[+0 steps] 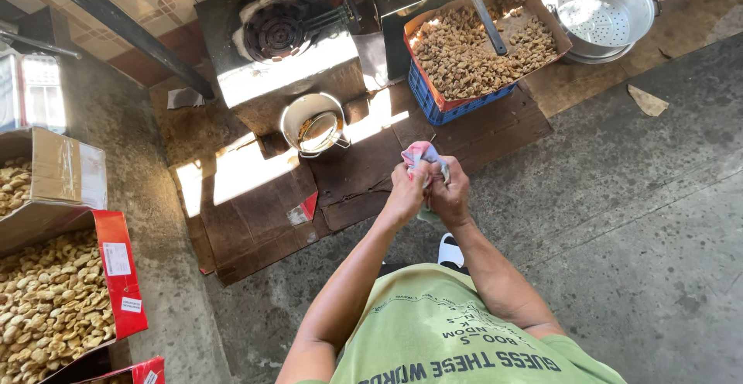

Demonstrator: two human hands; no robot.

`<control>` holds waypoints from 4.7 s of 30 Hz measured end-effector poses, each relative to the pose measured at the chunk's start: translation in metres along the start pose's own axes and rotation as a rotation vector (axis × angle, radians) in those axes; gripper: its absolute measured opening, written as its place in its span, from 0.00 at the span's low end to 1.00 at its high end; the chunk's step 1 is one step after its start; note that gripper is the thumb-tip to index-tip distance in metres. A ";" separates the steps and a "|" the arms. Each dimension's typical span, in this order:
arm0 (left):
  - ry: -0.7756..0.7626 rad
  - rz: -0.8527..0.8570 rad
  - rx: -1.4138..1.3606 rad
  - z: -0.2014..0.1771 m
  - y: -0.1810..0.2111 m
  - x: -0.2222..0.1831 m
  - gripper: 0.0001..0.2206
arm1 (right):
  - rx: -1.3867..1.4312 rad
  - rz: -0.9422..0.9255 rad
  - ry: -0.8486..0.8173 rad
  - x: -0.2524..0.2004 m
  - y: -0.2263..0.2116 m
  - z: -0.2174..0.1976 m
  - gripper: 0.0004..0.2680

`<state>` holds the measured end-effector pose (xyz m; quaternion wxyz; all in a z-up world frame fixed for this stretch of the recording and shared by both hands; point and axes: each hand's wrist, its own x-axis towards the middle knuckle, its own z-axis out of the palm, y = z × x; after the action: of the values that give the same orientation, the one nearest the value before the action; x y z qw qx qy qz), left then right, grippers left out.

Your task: The person uses a wire skimmer to stir and lift fried snack pieces from a large wok of hot oil, then transfers them into a cardboard box. The person periodically wipes their hands with a cloth. The process is repeated multiple times as the box fills with the fried snack pieces.

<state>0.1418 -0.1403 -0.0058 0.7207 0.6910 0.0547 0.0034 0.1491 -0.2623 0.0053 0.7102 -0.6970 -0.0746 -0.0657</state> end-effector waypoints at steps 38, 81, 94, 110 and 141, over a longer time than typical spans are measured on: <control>0.340 -0.192 -0.218 0.023 -0.004 0.001 0.22 | 0.072 -0.068 -0.607 0.063 0.049 -0.026 0.06; 1.054 -0.078 0.686 -0.566 0.104 -0.021 0.24 | 0.104 0.266 -1.413 0.124 -0.021 0.662 0.19; 0.975 0.093 0.756 -0.756 0.127 0.016 0.21 | 0.034 0.253 -1.225 0.141 -0.024 0.834 0.16; 0.927 -0.048 0.701 -0.932 0.138 0.052 0.27 | -0.133 -0.027 -1.127 0.171 -0.020 1.033 0.16; 0.863 -0.248 0.655 -1.059 0.171 0.165 0.28 | -0.145 0.128 -1.407 0.265 0.013 1.176 0.14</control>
<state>0.2298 0.9349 0.1113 0.3754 0.8032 0.4242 0.1842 0.3945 0.9162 0.0648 0.4479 -0.6225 -0.4699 0.4371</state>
